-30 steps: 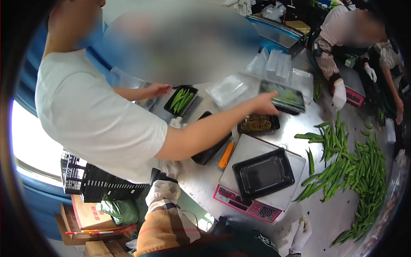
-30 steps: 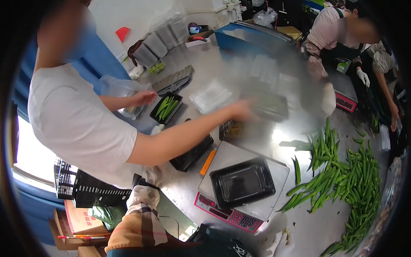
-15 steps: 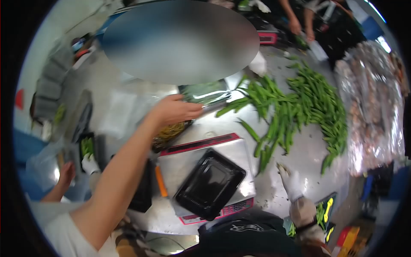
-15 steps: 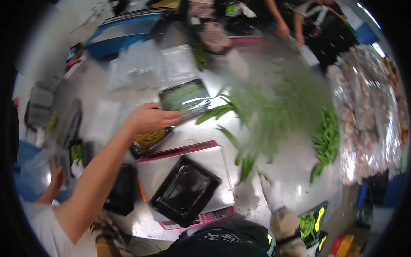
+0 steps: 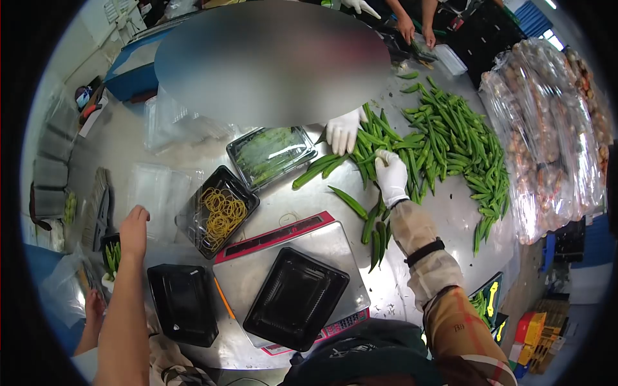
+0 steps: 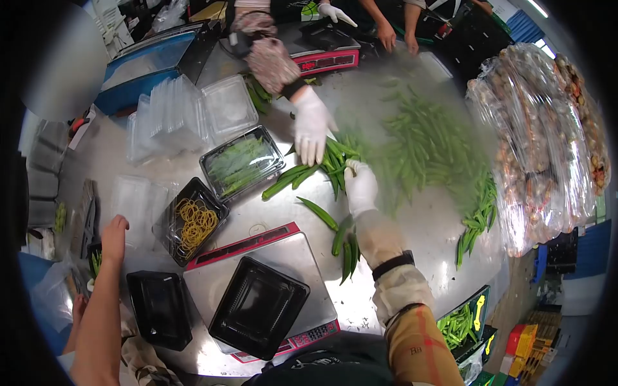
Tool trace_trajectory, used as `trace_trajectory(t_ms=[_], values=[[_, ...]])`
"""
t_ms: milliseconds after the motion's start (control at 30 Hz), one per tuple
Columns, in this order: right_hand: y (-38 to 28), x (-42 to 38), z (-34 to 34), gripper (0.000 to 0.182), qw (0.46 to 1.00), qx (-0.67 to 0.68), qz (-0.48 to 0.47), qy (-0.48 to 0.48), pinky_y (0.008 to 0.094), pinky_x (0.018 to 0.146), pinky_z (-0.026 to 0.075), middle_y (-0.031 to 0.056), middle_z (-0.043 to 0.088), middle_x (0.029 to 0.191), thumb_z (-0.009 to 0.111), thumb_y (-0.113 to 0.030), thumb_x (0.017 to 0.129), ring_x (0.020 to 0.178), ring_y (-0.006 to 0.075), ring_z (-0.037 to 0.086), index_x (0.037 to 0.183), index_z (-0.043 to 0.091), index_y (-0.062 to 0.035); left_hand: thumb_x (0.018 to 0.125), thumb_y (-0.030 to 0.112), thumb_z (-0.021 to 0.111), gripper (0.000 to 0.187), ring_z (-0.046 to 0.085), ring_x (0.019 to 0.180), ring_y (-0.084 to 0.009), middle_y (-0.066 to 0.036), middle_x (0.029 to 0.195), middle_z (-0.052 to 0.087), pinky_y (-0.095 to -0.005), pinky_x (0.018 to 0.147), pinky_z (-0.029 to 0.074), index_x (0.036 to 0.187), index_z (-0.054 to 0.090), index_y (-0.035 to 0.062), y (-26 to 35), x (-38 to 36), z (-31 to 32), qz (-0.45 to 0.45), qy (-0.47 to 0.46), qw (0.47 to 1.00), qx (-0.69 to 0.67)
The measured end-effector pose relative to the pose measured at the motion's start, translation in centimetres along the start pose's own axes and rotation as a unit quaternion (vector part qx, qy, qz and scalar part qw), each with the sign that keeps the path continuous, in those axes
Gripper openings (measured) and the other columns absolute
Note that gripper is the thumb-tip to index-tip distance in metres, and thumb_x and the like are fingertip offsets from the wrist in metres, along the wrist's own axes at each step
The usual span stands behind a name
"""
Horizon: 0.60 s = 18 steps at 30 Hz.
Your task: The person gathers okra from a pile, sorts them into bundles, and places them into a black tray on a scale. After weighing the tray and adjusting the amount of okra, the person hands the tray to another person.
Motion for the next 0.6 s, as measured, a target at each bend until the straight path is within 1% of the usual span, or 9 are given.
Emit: trace_trajectory(t_ms=[67,167,267,333,467,500,533,567,600], values=[[-0.3,1.9,0.5,0.021,0.999,-0.041,-0.007,0.013,0.0362,0.083,0.051,0.0129,0.070,0.102,0.067,-0.015,0.085,0.091,0.0296,0.066,0.105,0.074,-0.0109,0.098,0.019,0.036,0.028,0.057,0.110,-0.0385,-0.021,0.121,0.058,-0.0444,0.095,0.046,0.116,0.057,0.0118,0.0,-1.1,0.0,-0.085,-0.056,0.994,-0.048],[-0.7,3.6,1.0,0.038,0.987,-0.140,-0.063,-0.047,0.0385,0.093,0.048,0.0106,0.067,0.117,0.073,-0.019,0.080,0.107,0.0305,0.060,0.117,0.069,-0.0123,0.098,0.016,0.040,0.026,0.053,0.117,-0.0381,-0.019,0.129,0.055,-0.0430,0.102,0.042,0.117,0.056,0.0106,-0.5,-1.1,1.3,-0.036,0.001,0.993,-0.108],[0.7,3.9,2.0,0.050,0.975,-0.182,-0.087,-0.095,0.0413,0.101,0.044,0.0097,0.063,0.127,0.075,-0.023,0.078,0.118,0.0331,0.053,0.125,0.065,-0.0125,0.096,0.011,0.044,0.026,0.047,0.125,-0.0361,-0.016,0.134,0.052,-0.0420,0.109,0.036,0.119,0.056,0.0101,2.3,-0.4,1.3,0.119,0.133,0.975,-0.132],[0.6,3.4,1.6,0.052,0.982,-0.142,-0.068,-0.104,0.0387,0.109,0.038,0.0128,0.062,0.129,0.075,-0.019,0.080,0.125,0.0331,0.049,0.129,0.062,-0.0096,0.091,0.008,0.051,0.037,0.038,0.135,-0.0335,-0.012,0.141,0.048,-0.0417,0.114,0.031,0.128,0.055,0.0118,2.4,-0.4,3.0,0.187,0.095,0.958,-0.193],[-2.5,-1.8,-1.1,0.036,0.985,-0.063,-0.116,-0.109,0.0410,0.099,0.045,0.0137,0.066,0.116,0.072,-0.016,0.081,0.110,0.0338,0.056,0.116,0.067,-0.0052,0.087,0.010,0.054,0.048,0.038,0.138,-0.0295,-0.009,0.146,0.046,-0.0398,0.114,0.033,0.135,0.054,0.0135,7.1,-1.9,1.8,0.184,0.065,0.949,-0.248],[-4.3,-3.7,-2.1,0.033,0.977,-0.044,-0.090,-0.187,0.0408,0.093,0.047,0.0143,0.067,0.111,0.072,-0.018,0.080,0.104,0.0337,0.058,0.110,0.068,-0.0053,0.088,0.011,0.053,0.046,0.038,0.137,-0.0286,-0.009,0.146,0.046,-0.0392,0.113,0.034,0.134,0.056,0.0125,8.0,-2.3,1.3,0.170,0.070,0.949,-0.257],[-4.0,-5.6,-1.7,0.027,0.954,-0.037,-0.226,-0.195,0.0419,0.086,0.050,0.0163,0.068,0.096,0.075,-0.017,0.077,0.099,0.0330,0.062,0.102,0.070,-0.0069,0.089,0.012,0.053,0.043,0.039,0.137,-0.0278,-0.009,0.146,0.046,-0.0386,0.113,0.035,0.132,0.058,0.0116,8.3,-2.7,0.8,0.156,0.075,0.949,-0.265],[-5.3,-7.1,-1.7,0.034,0.917,-0.179,-0.204,-0.291,0.0422,0.089,0.049,0.0169,0.068,0.098,0.075,-0.021,0.078,0.101,0.0323,0.061,0.108,0.068,-0.0060,0.090,0.013,0.052,0.041,0.040,0.136,-0.0271,-0.009,0.146,0.047,-0.0379,0.112,0.036,0.130,0.061,0.0104,8.0,-2.8,0.9,0.138,0.067,0.947,-0.284],[-3.8,-8.9,-0.6,0.037,0.931,-0.159,-0.187,-0.272,0.0427,0.092,0.048,0.0175,0.067,0.098,0.073,-0.020,0.078,0.104,0.0339,0.061,0.112,0.067,-0.0069,0.091,0.014,0.051,0.039,0.041,0.136,-0.0264,-0.010,0.145,0.048,-0.0372,0.111,0.037,0.127,0.063,0.0092,7.6,-2.6,1.2,0.121,0.060,0.944,-0.303]])
Point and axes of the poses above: each hand's wrist, its own x-axis towards the middle knuckle, its own z-axis out of the palm, y = z × x, the point moved 2 cm from there along x, towards the middle knuckle
